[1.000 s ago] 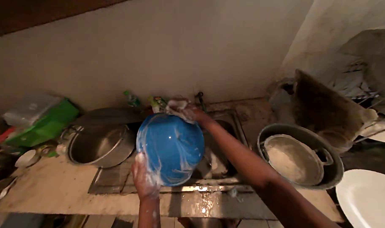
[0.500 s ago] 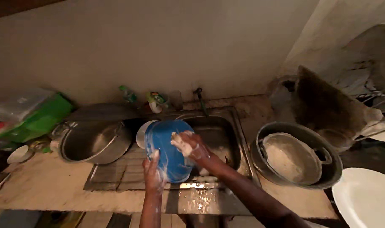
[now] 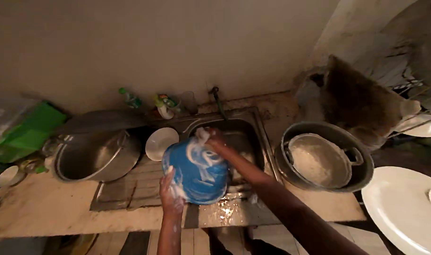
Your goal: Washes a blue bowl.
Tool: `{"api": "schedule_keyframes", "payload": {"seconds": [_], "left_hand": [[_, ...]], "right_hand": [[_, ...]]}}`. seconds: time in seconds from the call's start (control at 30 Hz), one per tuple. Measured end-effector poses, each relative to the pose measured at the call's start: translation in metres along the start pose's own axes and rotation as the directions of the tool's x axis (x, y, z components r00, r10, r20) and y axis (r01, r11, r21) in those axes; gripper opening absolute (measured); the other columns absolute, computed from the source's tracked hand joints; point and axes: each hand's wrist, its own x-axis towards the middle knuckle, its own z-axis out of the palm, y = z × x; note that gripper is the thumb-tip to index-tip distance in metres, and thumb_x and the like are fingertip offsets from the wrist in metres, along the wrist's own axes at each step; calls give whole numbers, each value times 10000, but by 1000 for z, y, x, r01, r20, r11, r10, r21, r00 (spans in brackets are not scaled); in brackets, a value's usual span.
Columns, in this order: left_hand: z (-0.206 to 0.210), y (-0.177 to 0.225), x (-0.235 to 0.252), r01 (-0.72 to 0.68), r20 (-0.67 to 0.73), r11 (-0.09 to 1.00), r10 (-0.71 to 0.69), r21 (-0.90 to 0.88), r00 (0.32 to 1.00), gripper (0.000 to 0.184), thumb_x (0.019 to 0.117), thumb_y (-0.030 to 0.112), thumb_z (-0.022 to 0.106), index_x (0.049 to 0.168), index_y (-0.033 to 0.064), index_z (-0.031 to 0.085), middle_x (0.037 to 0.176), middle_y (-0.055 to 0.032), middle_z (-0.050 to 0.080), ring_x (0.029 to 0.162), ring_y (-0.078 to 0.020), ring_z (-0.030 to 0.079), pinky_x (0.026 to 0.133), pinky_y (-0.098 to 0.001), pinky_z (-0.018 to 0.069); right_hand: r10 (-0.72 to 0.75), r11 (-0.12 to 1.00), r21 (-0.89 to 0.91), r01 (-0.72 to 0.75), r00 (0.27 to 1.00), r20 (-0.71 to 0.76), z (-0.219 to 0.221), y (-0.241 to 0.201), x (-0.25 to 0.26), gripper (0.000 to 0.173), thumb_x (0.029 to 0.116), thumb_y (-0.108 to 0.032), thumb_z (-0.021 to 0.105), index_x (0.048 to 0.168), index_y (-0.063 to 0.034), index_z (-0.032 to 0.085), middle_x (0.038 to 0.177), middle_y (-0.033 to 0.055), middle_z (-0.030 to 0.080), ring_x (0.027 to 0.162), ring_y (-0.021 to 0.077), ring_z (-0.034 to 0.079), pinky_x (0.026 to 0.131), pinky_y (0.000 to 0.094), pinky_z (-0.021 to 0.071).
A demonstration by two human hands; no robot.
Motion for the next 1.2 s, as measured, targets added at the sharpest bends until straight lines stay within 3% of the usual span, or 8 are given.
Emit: {"api": "schedule_keyframes", "payload": {"seconds": [0.1, 0.2, 0.4, 0.53, 0.73, 0.87, 1.03, 1.2], "left_hand": [[-5, 13, 9, -56, -24, 998, 56, -12, 998, 282, 1070, 200, 478, 1286, 26, 528, 1130, -52, 694, 1027, -126, 687, 896, -351, 599], [-9, 13, 14, -46, 27, 998, 45, 41, 999, 373, 1030, 237, 555, 1320, 8, 504, 1120, -74, 692, 1002, -144, 693, 881, -367, 605], [-2, 39, 4, -120, 18, 991, 119, 54, 993, 278, 1063, 185, 483, 1291, 30, 515, 1122, -24, 689, 1018, -98, 682, 896, -321, 595], [-5, 30, 22, -131, 92, 989, 124, 74, 988, 294, 1042, 200, 517, 1281, 29, 537, 1086, -29, 714, 981, -113, 705, 869, -343, 612], [6, 48, 10, -156, 78, 985, 150, 74, 986, 275, 1052, 199, 507, 1276, 42, 526, 1051, 4, 710, 953, -79, 703, 844, -301, 614], [5, 47, 22, -143, 129, 983, 128, 111, 983, 343, 1047, 216, 508, 1335, 31, 496, 1085, 0, 708, 974, -84, 702, 865, -308, 611], [20, 53, 10, -123, 122, 984, 108, 127, 987, 292, 1058, 189, 474, 1300, 30, 510, 1064, 10, 702, 952, -63, 697, 845, -280, 608], [21, 44, 19, -126, 158, 979, 101, 162, 982, 307, 1061, 189, 468, 1331, 43, 485, 1098, 34, 685, 986, -37, 677, 874, -260, 592]], "right_hand": [[-11, 1000, -18, 11, 999, -31, 9, 30, -29, 455, 1006, -225, 609, 1361, 60, 589, 1341, 271, 616, 1277, 369, 583, 1117, 495, 444], [-128, 977, -183, 112, 989, -77, 16, -15, -61, 410, 978, -338, 613, 1239, -35, 703, 1164, 190, 723, 1120, 341, 681, 992, 530, 525], [-47, 989, -141, 42, 998, -35, -1, 19, -16, 437, 1010, -307, 593, 1328, -11, 637, 1280, 219, 666, 1220, 356, 624, 1074, 520, 477], [-209, 968, -173, 184, 968, -140, 16, -23, -72, 364, 937, -294, 667, 1191, -40, 729, 1077, 180, 743, 1036, 343, 707, 934, 543, 549], [-13, 997, -73, 6, 995, -104, -12, 10, -34, 444, 1009, -272, 607, 1342, 22, 619, 1300, 253, 645, 1246, 389, 600, 1089, 551, 454], [-265, 961, -165, 223, 916, -303, 5, -24, -83, 314, 923, -281, 676, 1107, -35, 743, 978, 157, 752, 918, 316, 732, 824, 528, 585], [22, 998, -61, -32, 988, -155, -26, -4, -51, 446, 987, -263, 635, 1328, 25, 632, 1285, 244, 658, 1237, 371, 611, 1094, 516, 454], [-178, 980, -129, 150, 951, -253, -5, -5, -84, 341, 924, -290, 685, 1171, -59, 727, 1065, 149, 745, 1008, 302, 716, 903, 518, 568]]}}
